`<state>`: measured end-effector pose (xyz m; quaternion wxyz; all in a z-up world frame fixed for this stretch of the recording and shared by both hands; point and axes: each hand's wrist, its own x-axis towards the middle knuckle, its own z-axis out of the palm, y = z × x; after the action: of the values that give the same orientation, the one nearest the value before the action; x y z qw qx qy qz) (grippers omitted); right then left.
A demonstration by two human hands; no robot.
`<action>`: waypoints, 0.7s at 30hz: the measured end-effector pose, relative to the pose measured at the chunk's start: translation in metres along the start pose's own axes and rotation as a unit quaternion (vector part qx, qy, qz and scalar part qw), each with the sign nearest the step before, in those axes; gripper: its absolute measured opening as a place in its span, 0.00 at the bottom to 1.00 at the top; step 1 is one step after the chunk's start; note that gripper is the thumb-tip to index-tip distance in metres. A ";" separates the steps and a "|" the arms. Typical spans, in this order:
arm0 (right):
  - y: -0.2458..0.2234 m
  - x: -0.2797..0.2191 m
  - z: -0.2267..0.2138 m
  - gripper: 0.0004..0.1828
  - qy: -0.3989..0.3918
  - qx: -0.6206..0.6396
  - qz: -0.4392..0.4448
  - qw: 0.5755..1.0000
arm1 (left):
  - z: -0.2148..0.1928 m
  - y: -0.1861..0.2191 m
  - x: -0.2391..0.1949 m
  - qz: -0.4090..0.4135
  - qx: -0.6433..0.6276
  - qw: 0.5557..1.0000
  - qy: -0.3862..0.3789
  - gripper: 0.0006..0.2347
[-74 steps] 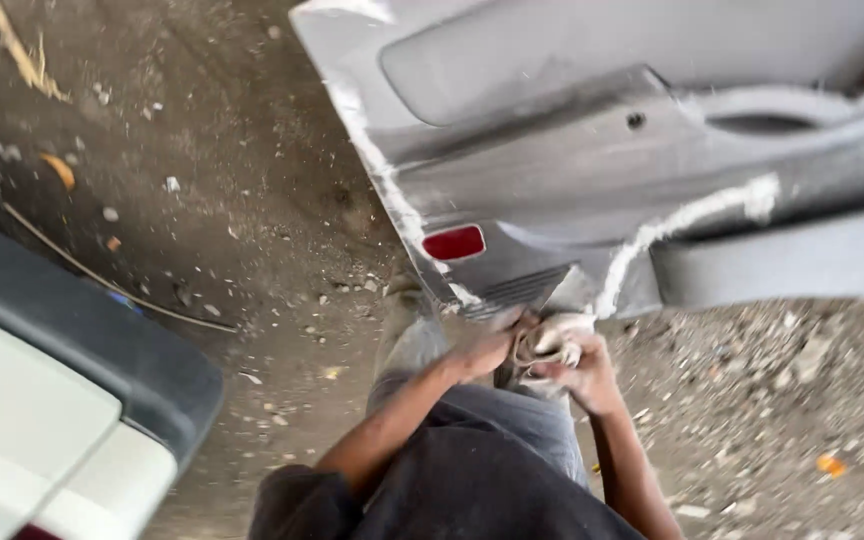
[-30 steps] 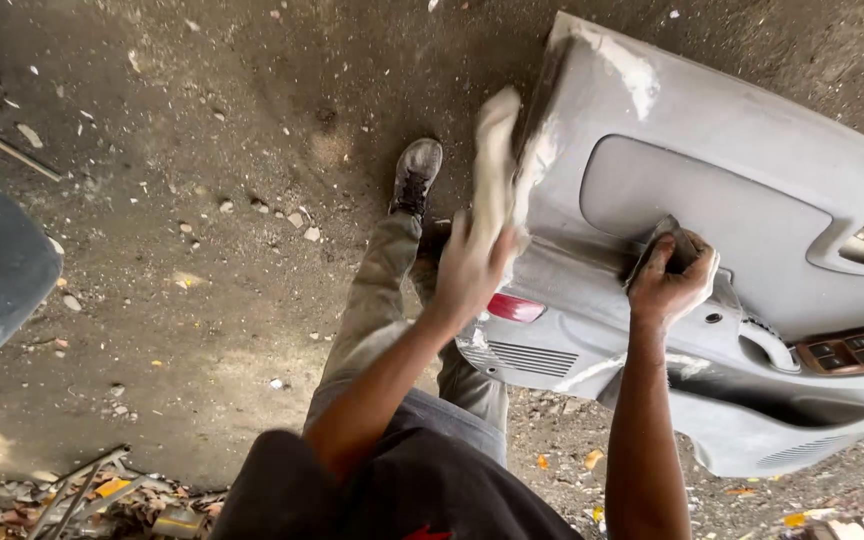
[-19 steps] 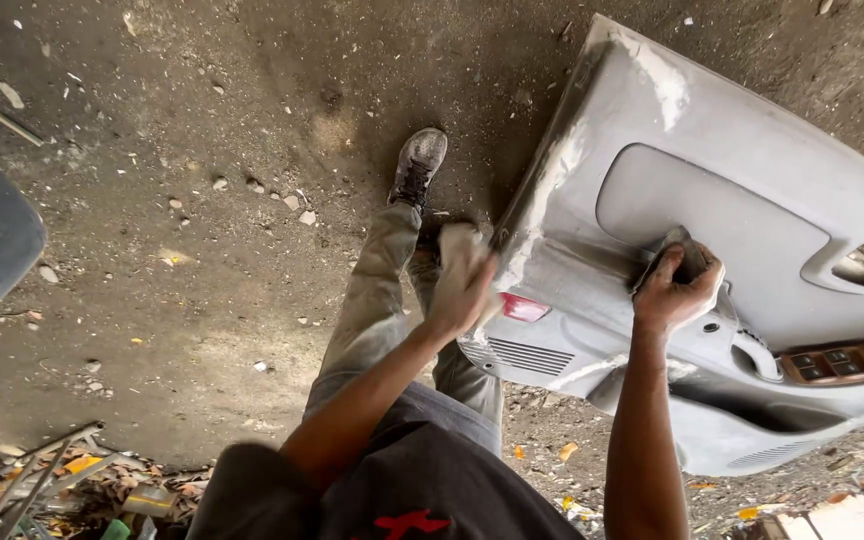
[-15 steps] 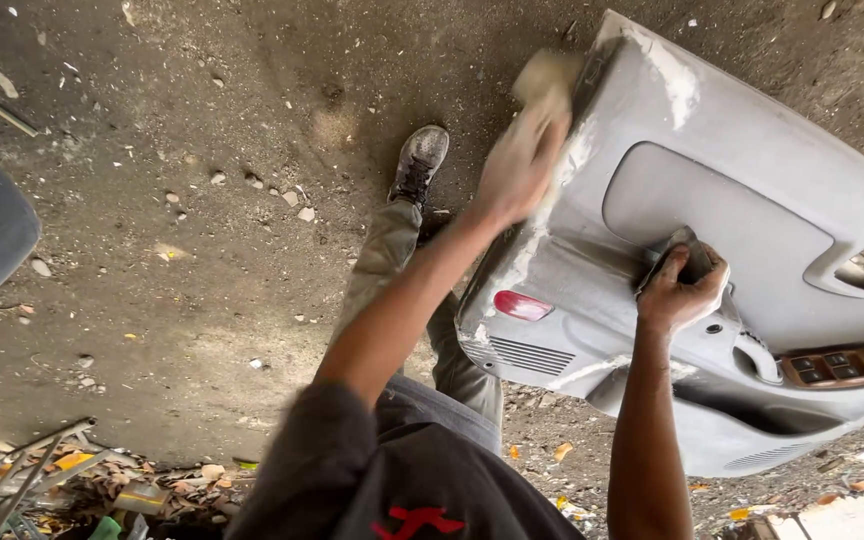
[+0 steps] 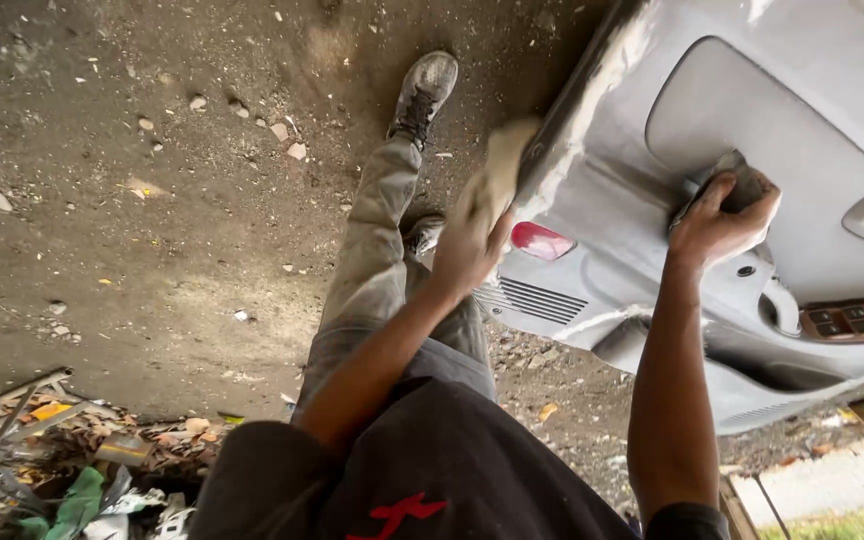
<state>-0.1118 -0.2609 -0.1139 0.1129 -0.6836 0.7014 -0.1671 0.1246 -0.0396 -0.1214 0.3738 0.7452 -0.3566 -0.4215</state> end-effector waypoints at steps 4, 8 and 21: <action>0.000 -0.002 0.000 0.05 0.014 0.025 -0.009 1.000 | 0.031 -0.035 -0.147 -0.098 0.118 0.986 -0.071 0.24; 0.003 -0.005 -0.006 0.08 0.017 0.018 -0.062 0.998 | 0.060 -0.082 -0.230 -0.204 0.132 0.946 -0.213 0.19; -0.013 -0.002 -0.018 0.10 0.013 -0.043 -0.017 0.999 | 0.032 0.051 0.063 0.179 0.224 0.943 -0.168 0.18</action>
<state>-0.1064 -0.2571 -0.0928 0.0719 -0.6977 0.6973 -0.1476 0.1091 -0.1249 -0.1122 0.2011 0.6521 -0.6267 -0.3762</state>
